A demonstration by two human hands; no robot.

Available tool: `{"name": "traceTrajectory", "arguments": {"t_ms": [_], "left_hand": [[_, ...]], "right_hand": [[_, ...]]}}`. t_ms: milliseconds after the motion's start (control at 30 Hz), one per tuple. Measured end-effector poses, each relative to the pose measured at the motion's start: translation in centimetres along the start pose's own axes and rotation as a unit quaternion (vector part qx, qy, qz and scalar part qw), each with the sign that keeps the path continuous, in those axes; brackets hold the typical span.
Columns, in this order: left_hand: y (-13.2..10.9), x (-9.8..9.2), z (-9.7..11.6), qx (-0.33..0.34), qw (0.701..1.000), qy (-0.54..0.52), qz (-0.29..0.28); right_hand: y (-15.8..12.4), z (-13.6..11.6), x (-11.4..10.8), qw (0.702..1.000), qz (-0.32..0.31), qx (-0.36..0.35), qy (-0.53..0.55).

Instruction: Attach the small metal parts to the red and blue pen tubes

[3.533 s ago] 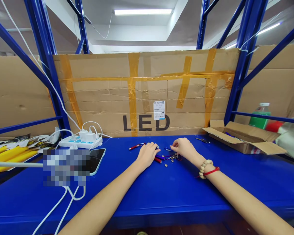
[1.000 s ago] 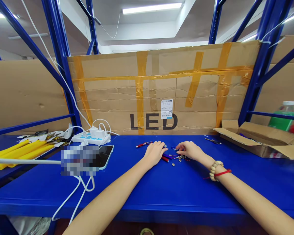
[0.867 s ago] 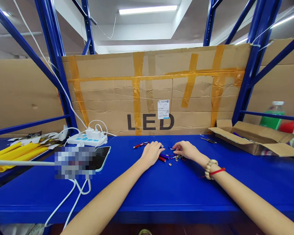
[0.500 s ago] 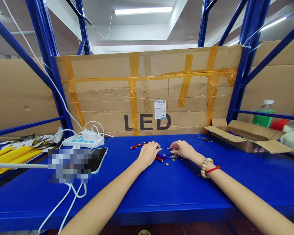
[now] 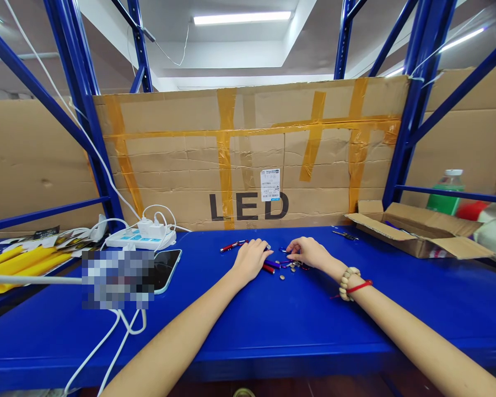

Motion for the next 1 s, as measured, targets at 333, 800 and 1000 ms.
{"name": "traceTrajectory", "arguments": {"t_ms": [333,800,1000], "left_hand": [[0.0,-0.1,0.1,0.0,1.0,0.004,-0.008],[0.0,-0.1,0.0,-0.001,1.0,-0.004,-0.001],[0.0,-0.2,0.2,0.001,1.0,0.009,-0.012]], "right_hand": [[0.0,-0.1,-0.1,1.0,-0.003,0.004,0.003],[-0.5,-1.0,-0.6,0.999,0.021,0.009,-0.023],[-1.1,-2.7,-2.4,0.979,0.201,-0.045,0.013]]}}
Point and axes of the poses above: each hand's wrist, its own y-axis towards the middle knuckle, its own x-axis out of the palm, z = x × y, the point moved 5 cm from there along y, towards the middle knuckle, and after that the axes turned 7 degrees about -y, right-handed, at the moved point
